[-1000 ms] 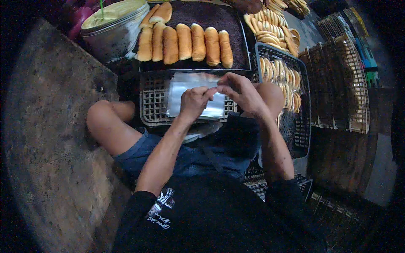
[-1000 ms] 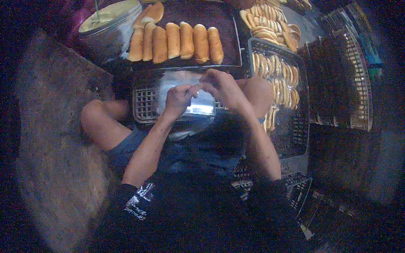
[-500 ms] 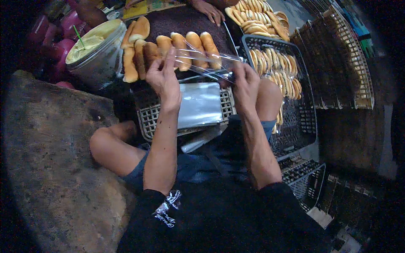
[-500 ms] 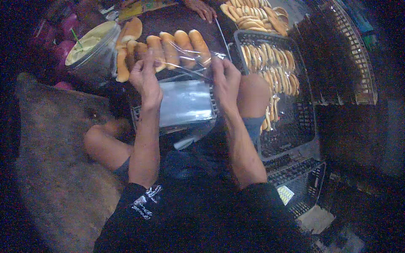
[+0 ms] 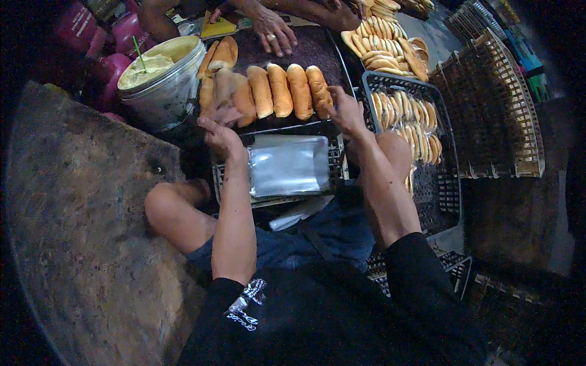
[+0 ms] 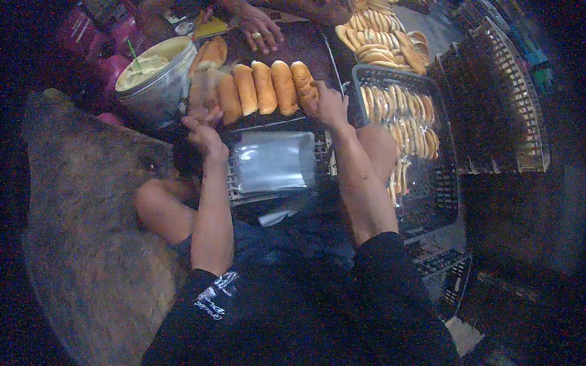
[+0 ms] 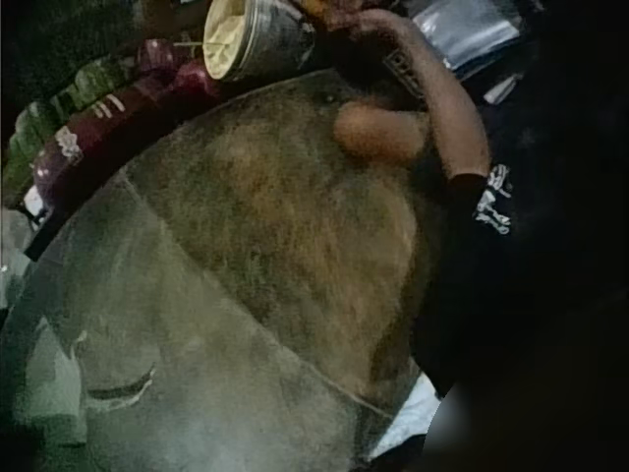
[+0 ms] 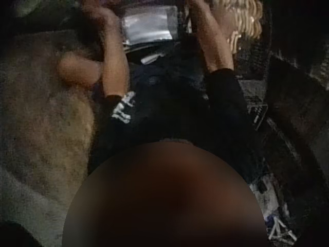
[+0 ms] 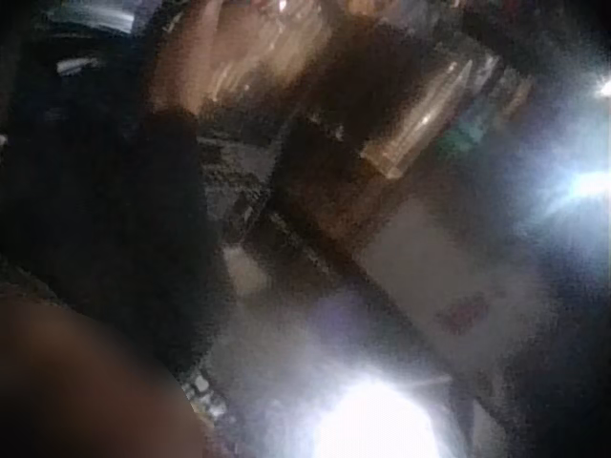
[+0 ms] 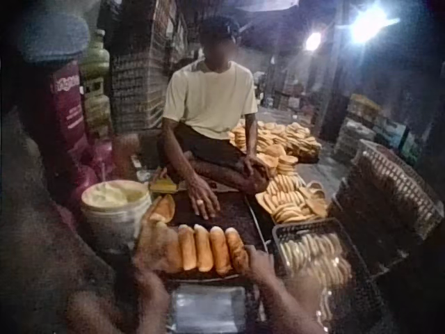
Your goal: The person sits on the floor and repeatedly places small bread rolls into clear plastic bags. They seal the bags and place them into a black plastic crate. Another person is visible in the background handling similar bread rolls.
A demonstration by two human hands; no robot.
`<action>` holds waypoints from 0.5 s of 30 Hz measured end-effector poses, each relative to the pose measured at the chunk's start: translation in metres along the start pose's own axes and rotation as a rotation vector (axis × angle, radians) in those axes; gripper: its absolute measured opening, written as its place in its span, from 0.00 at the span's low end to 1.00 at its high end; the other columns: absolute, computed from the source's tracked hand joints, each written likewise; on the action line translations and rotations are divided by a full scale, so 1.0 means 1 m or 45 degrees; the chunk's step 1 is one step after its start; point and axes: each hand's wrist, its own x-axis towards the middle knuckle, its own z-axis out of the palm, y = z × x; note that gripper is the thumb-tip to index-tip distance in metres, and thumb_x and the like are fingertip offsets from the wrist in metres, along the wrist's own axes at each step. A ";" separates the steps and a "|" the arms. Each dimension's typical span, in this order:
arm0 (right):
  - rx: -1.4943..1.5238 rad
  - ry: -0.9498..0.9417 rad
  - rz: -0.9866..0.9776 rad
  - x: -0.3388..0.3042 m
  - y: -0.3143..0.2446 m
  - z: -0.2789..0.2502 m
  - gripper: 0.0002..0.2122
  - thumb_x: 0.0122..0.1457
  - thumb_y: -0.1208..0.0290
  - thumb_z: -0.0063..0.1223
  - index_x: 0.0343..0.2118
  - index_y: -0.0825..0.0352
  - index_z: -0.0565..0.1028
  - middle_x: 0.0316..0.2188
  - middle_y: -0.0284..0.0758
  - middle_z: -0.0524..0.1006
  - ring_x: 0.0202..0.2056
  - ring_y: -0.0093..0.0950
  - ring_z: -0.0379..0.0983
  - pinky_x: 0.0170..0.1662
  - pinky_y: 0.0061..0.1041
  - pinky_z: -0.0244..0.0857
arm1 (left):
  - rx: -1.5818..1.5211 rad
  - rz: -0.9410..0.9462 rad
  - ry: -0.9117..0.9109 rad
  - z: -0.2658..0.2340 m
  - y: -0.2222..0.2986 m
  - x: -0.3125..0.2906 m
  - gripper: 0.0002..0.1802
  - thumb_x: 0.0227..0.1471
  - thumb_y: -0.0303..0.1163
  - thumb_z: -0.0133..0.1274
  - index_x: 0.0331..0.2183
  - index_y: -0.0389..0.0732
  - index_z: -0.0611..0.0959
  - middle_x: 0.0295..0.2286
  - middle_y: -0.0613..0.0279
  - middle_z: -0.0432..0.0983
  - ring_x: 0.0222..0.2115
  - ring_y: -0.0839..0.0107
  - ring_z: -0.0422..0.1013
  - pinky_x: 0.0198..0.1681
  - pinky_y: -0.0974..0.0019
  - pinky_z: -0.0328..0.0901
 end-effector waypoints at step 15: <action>1.037 0.286 0.164 -0.037 -0.027 -0.133 0.25 0.57 0.60 0.56 0.52 0.71 0.68 0.39 0.42 0.77 0.39 0.31 0.74 0.39 0.33 0.71 | 0.450 0.305 0.416 0.039 0.043 -0.010 0.37 0.65 0.56 0.37 0.42 0.25 0.78 0.36 0.46 0.79 0.40 0.63 0.77 0.39 0.62 0.73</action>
